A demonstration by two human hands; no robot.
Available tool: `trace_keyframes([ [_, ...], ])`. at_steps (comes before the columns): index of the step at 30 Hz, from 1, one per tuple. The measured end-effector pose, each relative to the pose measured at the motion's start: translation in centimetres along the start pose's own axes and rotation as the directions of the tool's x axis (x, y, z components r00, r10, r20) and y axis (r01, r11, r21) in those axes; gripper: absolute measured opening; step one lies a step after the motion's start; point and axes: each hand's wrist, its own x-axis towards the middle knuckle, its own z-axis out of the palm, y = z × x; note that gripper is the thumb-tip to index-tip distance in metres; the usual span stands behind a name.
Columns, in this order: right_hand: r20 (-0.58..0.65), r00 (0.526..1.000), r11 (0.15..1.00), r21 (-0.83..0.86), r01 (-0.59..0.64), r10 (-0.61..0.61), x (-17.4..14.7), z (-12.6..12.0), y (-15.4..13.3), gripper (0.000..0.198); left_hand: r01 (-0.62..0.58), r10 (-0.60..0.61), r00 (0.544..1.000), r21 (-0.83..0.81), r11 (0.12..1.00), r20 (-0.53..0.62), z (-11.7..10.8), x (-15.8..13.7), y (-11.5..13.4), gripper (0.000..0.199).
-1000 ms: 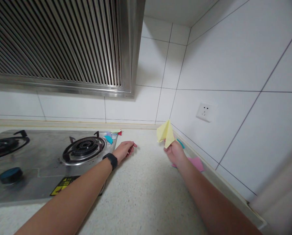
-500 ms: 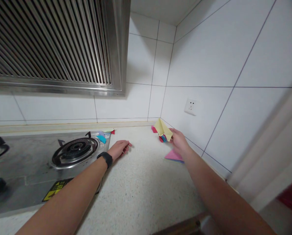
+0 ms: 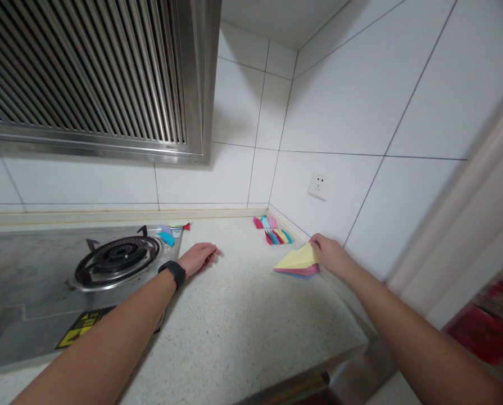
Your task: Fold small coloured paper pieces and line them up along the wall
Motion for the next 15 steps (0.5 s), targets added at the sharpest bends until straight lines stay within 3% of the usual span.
trace_keyframes([
  [3,0.058,0.998,0.995,-0.103,0.002,0.004,-0.3,0.4,0.0,0.021,-0.009,0.009,1.000,0.020,1.000,0.014,0.0,0.0,0.0,0.047],
  [6,0.037,0.999,0.978,-0.207,0.033,-0.026,-0.8,0.4,-0.4,0.024,-0.004,0.003,1.000,0.040,0.999,0.027,0.0,0.0,0.2,0.047],
  [9,-0.016,0.989,0.951,-0.277,0.134,-0.144,-1.3,-0.1,-1.6,0.033,-0.006,0.005,1.000,0.042,0.999,0.029,0.0,0.0,0.2,0.047],
  [11,0.015,0.960,0.921,-0.277,0.273,-0.280,-1.5,-0.4,-2.5,0.031,-0.008,0.007,0.999,0.041,0.999,0.031,0.0,0.0,0.1,0.047],
  [15,0.194,0.853,0.832,-0.201,0.517,-0.484,-1.6,-0.4,-3.8,0.022,-0.001,-0.001,0.999,0.049,0.999,0.042,0.1,0.0,0.0,0.047],
])
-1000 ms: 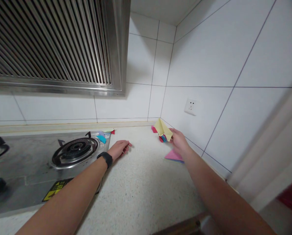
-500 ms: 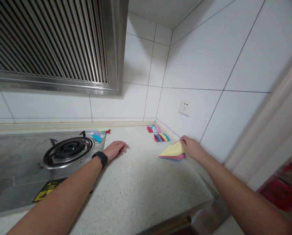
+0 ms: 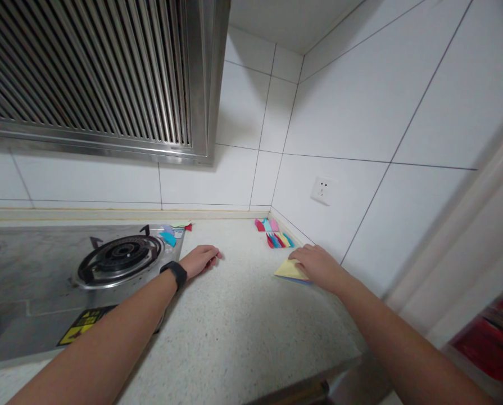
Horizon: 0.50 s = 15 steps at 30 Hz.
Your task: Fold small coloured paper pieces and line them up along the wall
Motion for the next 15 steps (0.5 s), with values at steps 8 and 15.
trace_keyframes([
  [8,0.148,0.988,0.999,-0.024,0.037,-0.033,0.5,2.1,1.1,0.017,-0.010,0.009,1.000,0.033,0.999,0.018,0.2,-0.2,0.5,0.048],
  [15,0.182,0.980,0.997,0.021,0.072,-0.075,1.0,3.7,1.6,0.020,-0.022,0.020,1.000,0.086,0.996,0.022,0.2,-0.5,1.2,0.045],
])
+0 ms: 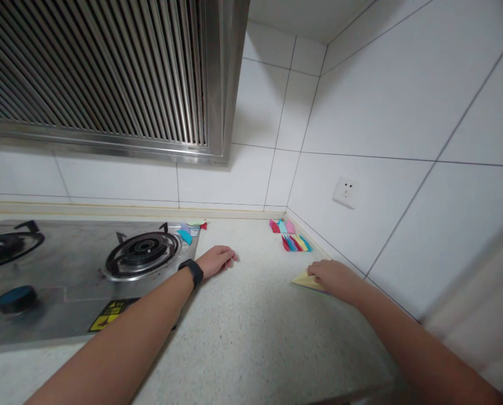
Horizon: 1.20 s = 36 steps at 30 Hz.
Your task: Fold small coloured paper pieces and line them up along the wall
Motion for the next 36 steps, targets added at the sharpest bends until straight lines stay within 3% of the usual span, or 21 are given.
trace_keyframes([
  [6,-0.028,0.999,0.999,-0.034,-0.037,0.036,0.0,-0.1,-0.3,0.024,-0.011,0.012,1.000,0.041,0.999,-0.014,0.0,0.1,0.0,0.044],
  [11,-0.130,0.988,0.996,0.045,-0.075,0.080,2.0,-3.6,-1.5,0.029,-0.031,0.038,0.999,0.149,0.988,-0.039,0.0,0.0,0.1,0.043],
  [16,-0.319,0.942,0.968,0.187,0.166,-0.100,7.1,-7.2,-7.5,0.023,-0.122,0.167,0.983,0.414,0.902,-0.075,-0.2,-0.1,0.5,0.036],
  [19,-0.428,0.892,0.927,0.257,0.272,-0.143,10.1,-6.4,-11.6,0.024,-0.140,0.228,0.971,0.589,0.796,-0.077,-0.6,0.1,0.0,0.031],
  [22,-0.513,0.855,0.927,0.280,0.250,-0.076,12.1,-3.5,-13.8,0.025,-0.114,0.278,0.955,0.737,0.666,-0.104,-1.4,0.3,-0.9,0.026],
  [27,-0.422,0.894,0.917,0.281,0.285,-0.149,13.1,0.9,-13.5,0.027,-0.011,0.333,0.924,0.856,0.517,-0.189,-3.6,0.5,-1.1,0.020],
  [31,-0.412,0.899,0.910,0.298,0.288,-0.149,13.1,1.4,-13.2,0.028,0.192,0.326,0.893,0.918,0.347,-0.310,-5.4,0.2,-0.4,0.023],
  [34,-0.398,0.906,0.913,0.299,0.278,-0.146,13.1,1.2,-13.4,0.026,0.386,0.285,0.851,0.893,0.232,-0.442,-6.2,-0.4,-0.2,0.035],
  [36,-0.391,0.910,0.910,0.311,0.274,-0.141,13.0,1.2,-13.4,0.026,0.454,0.239,0.842,0.875,0.169,-0.483,-6.6,-0.7,-0.2,0.041],
])
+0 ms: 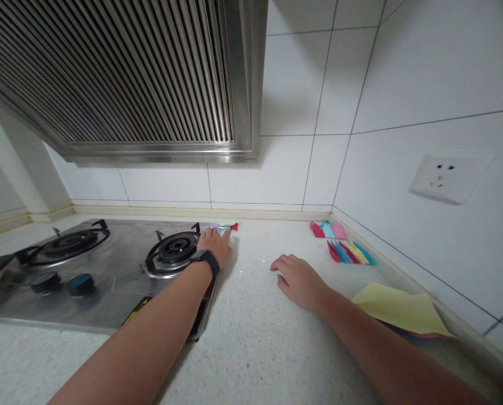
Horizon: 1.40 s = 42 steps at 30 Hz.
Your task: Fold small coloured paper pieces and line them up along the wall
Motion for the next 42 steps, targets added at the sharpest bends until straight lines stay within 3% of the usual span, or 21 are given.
trace_keyframes([
  [5,0.013,1.000,1.000,0.003,0.001,-0.001,-0.2,0.1,0.1,0.025,0.006,-0.014,0.996,0.106,0.994,0.083,0.1,0.2,-1.3,0.048],
  [13,0.029,1.000,1.000,0.001,0.003,-0.003,-0.3,-0.2,0.0,0.024,-0.071,0.060,0.986,0.062,0.996,0.156,0.6,0.6,-1.6,0.041],
  [20,0.024,1.000,1.000,0.014,0.002,-0.002,-0.4,-0.4,-0.1,0.024,-0.108,0.107,0.991,0.010,0.994,0.077,0.5,0.5,-0.9,0.027],
  [27,0.020,1.000,0.999,0.049,0.006,-0.007,-0.6,-0.4,0.2,0.023,-0.262,0.253,0.965,-0.179,0.948,-0.071,-0.1,0.6,0.4,0.020],
  [30,-0.033,0.999,0.991,0.132,-0.005,0.009,-0.5,-0.1,0.6,0.023,-0.353,0.333,0.935,-0.358,0.864,-0.120,-0.1,0.5,1.2,0.021],
  [33,-0.119,0.986,0.948,0.308,-0.073,0.114,-0.3,0.3,1.0,0.024,-0.387,0.372,0.915,-0.594,0.706,-0.154,-0.1,0.1,2.2,0.021],
  [37,-0.128,0.916,0.767,0.597,-0.235,0.381,0.1,0.5,1.3,0.018,-0.301,0.369,0.922,-0.814,0.497,-0.115,-0.3,-0.8,3.6,0.021],
  [42,-0.124,0.862,0.543,0.817,-0.191,0.491,0.6,0.8,1.6,0.034,-0.218,0.366,0.927,-0.914,0.342,-0.084,-0.7,-1.6,4.7,0.019],
])
